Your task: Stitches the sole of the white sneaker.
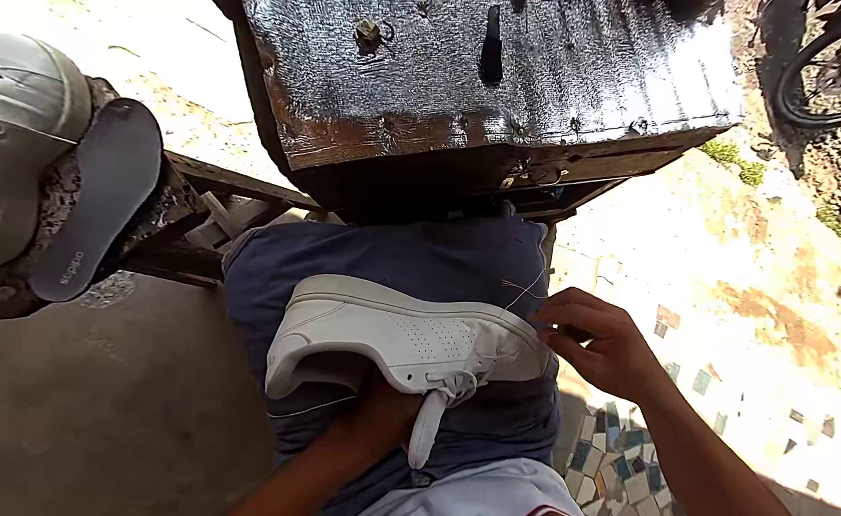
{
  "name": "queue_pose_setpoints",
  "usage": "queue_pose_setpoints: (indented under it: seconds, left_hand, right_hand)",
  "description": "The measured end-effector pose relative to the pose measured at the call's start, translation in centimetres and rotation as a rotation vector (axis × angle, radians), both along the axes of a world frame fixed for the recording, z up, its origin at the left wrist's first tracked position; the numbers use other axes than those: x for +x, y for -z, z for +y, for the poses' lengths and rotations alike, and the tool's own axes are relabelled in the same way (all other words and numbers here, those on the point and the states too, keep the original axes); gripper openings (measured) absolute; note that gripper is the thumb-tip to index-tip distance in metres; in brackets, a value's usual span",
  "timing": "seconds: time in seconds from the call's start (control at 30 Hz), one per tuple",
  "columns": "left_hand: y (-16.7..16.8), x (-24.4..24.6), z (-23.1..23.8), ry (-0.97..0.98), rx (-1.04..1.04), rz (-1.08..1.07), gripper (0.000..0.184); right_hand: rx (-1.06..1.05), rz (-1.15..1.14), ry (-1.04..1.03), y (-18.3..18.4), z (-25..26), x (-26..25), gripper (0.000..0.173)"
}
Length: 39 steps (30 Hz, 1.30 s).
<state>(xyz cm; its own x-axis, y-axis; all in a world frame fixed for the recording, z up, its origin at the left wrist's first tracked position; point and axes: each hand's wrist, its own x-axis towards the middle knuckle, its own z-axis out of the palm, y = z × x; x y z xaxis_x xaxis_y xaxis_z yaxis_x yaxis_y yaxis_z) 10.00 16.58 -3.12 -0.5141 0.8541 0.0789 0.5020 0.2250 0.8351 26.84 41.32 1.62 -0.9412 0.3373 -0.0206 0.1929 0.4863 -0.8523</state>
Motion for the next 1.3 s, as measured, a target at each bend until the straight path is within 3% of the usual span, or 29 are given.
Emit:
queue_pose_setpoints:
  seconds: [0.23, 0.4, 0.5, 0.57, 0.6, 0.73, 0.8, 0.83, 0.9, 0.97, 1.03, 1.07, 1.13, 1.23, 1.3]
  left_hand:
    - [0.7, 0.1, -0.5, 0.05, 0.018, 0.133, 0.018]
    - [1.0, 0.4, -0.8, 0.014, 0.054, -0.062, 0.023]
    - [0.6, 0.5, -0.4, -0.035, 0.044, -0.118, 0.026]
    - [0.7, 0.5, -0.3, -0.058, 0.06, -0.212, 0.027]
    - [1.1, 0.5, -0.4, -0.057, 0.08, -0.24, 0.027]
    - [1.5, 0.6, -0.8, -0.041, 0.107, -0.205, 0.023]
    - [1.5, 0.3, -1.1, -0.019, 0.058, -0.194, 0.023]
    - [1.3, 0.0, -1.3, 0.002, 0.027, -0.152, 0.022]
    - [0.8, -0.7, -1.8, 0.072, -0.064, 0.019, 0.021]
    - [0.3, -1.4, -2.0, 0.099, -0.12, 0.055, 0.028]
    - [-0.2, -1.8, -1.5, 0.056, -0.116, 0.022, 0.033]
    - [-0.3, -1.9, -1.2, 0.044, -0.106, 0.03, 0.033]
    - [-0.3, -2.1, -0.7, 0.052, -0.112, 0.115, 0.032]
    - [-0.4, -2.3, -0.5, 0.116, -0.149, 0.217, 0.03]
    - [-0.4, -2.6, -0.4, 0.152, -0.167, 0.221, 0.029]
  right_hand:
    - [0.518, -0.169, 0.033, -0.5, -3.6, -2.2, 0.022]
    - [0.787, -0.134, -0.066, -0.6, -3.3, -2.6, 0.023]
    - [0.83, -0.097, 0.102, -1.2, 0.4, -2.4, 0.019]
    - [0.616, -0.143, 0.287, -1.9, 2.4, -2.0, 0.018]
    - [0.379, -0.13, 0.352, -1.9, 2.5, -1.8, 0.018]
    - [-0.927, 0.129, 0.393, -2.2, 0.8, -0.9, 0.018]
    - [-1.251, 0.203, 0.381, -2.2, 0.3, -0.4, 0.015]
    - [-1.292, 0.236, 0.394, -2.2, 0.6, -0.1, 0.013]
    - [-1.05, 0.199, 0.375, -1.6, 1.9, 0.6, 0.012]
    - [-0.495, 0.03, 0.326, -0.6, 2.8, 0.7, 0.019]
    - [0.142, -0.188, 0.268, 0.2, 2.2, -0.4, 0.016]
    - [0.34, -0.245, 0.215, 0.5, 1.6, -1.2, 0.019]
    - [0.428, -0.234, 0.024, 1.1, 1.2, -2.6, 0.028]
    - [0.111, -0.144, -0.353, 1.2, 4.9, -3.4, 0.013]
    - [0.08, -0.175, -0.376, -0.4, 9.4, -2.2, 0.019]
